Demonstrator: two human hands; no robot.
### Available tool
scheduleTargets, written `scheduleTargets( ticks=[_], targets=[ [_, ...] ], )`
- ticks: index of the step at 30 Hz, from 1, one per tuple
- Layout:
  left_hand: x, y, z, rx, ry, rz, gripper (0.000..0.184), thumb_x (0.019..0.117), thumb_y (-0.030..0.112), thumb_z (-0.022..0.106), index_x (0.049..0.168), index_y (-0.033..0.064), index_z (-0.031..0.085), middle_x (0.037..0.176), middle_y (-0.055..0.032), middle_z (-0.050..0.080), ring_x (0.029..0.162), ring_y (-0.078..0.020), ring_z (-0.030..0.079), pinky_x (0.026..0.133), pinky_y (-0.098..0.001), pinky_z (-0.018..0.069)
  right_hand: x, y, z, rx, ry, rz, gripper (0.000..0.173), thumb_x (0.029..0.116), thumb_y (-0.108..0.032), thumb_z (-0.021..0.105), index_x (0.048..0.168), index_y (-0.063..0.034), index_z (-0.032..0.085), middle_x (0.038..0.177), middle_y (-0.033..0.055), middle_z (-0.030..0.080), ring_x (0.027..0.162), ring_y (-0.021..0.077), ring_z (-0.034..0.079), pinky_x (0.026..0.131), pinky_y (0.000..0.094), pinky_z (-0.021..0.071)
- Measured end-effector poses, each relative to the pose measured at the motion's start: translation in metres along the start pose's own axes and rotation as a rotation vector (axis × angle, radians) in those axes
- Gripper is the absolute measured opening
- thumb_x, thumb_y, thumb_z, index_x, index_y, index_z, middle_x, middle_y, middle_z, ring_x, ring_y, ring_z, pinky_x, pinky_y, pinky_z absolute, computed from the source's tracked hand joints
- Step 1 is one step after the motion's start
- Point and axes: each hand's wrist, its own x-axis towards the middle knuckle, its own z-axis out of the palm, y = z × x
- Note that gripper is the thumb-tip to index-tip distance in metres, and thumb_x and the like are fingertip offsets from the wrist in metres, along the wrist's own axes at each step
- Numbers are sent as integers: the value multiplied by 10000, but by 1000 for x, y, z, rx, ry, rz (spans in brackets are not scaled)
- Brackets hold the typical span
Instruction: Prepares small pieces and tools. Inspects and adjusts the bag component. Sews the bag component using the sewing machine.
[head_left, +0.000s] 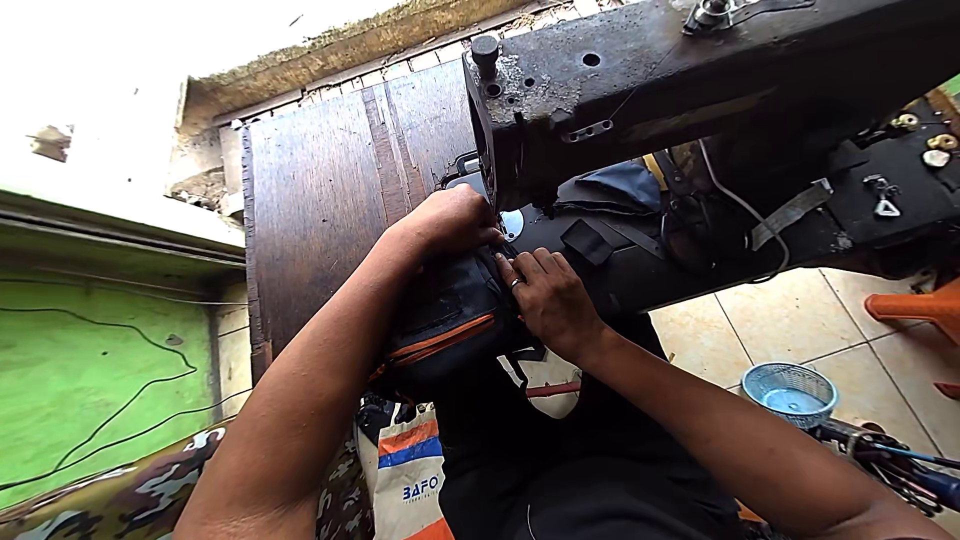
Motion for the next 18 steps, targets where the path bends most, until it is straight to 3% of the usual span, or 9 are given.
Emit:
scheduleTargets(
  ticks=[4, 6, 8, 11, 13, 18],
  targets=[
    [1, -3, 1, -13, 3, 14, 368, 1006, 407, 638, 798, 108, 694, 762, -77, 647, 782, -274, 650, 688, -542, 492, -3, 4, 1, 64, 3, 17, 364, 922, -11, 622, 1266, -74, 724, 1088, 140, 688, 932, 294, 642, 777, 402, 517],
    [0, -2, 0, -18, 5, 18, 345, 1007, 397, 640, 831, 111, 721, 794, -81, 672, 813, -278, 665, 708, -549, 500, -7, 7, 0, 216, 38, 118, 272, 959, -79, 647, 1214, -64, 743, 1119, 143, 698, 1016, 302, 662, 868, 405, 553],
    [-2, -3, 0, -24, 6, 18, 325, 1010, 383, 641, 840, 118, 721, 798, -71, 671, 815, -268, 661, 713, -536, 501, -10, 11, -10, 385, 51, 271, 321, 937, -184, 723, 1212, -18, 714, 1146, 164, 688, 1098, 303, 667, 949, 411, 562],
    [-15, -10, 2, -75, 89, 139, 323, 1017, 327, 629, 785, 109, 683, 726, -55, 635, 741, -239, 643, 665, -499, 493, -12, 13, -22, 495, 20, 398, 471, 884, -250, 800, 1257, 0, 658, 1157, 164, 677, 981, 265, 685, 854, 403, 586],
    [-33, -11, 1, -132, 198, 251, 303, 1018, 290, 612, 787, 109, 684, 682, -25, 625, 673, -179, 628, 634, -433, 482, -9, 14, -25, 574, -22, 414, 512, 882, -295, 803, 1282, -16, 647, 1164, 138, 689, 979, 241, 690, 859, 399, 587],
    [-71, 0, -11, -166, 304, 288, 274, 1035, 280, 572, 832, 135, 687, 666, 38, 592, 620, -75, 574, 584, -304, 446, 0, 13, -32, 981, -186, 511, 317, 898, -261, 800, 1171, -133, 703, 964, -18, 750, 864, 52, 714, 795, 277, 605]
  ],
)
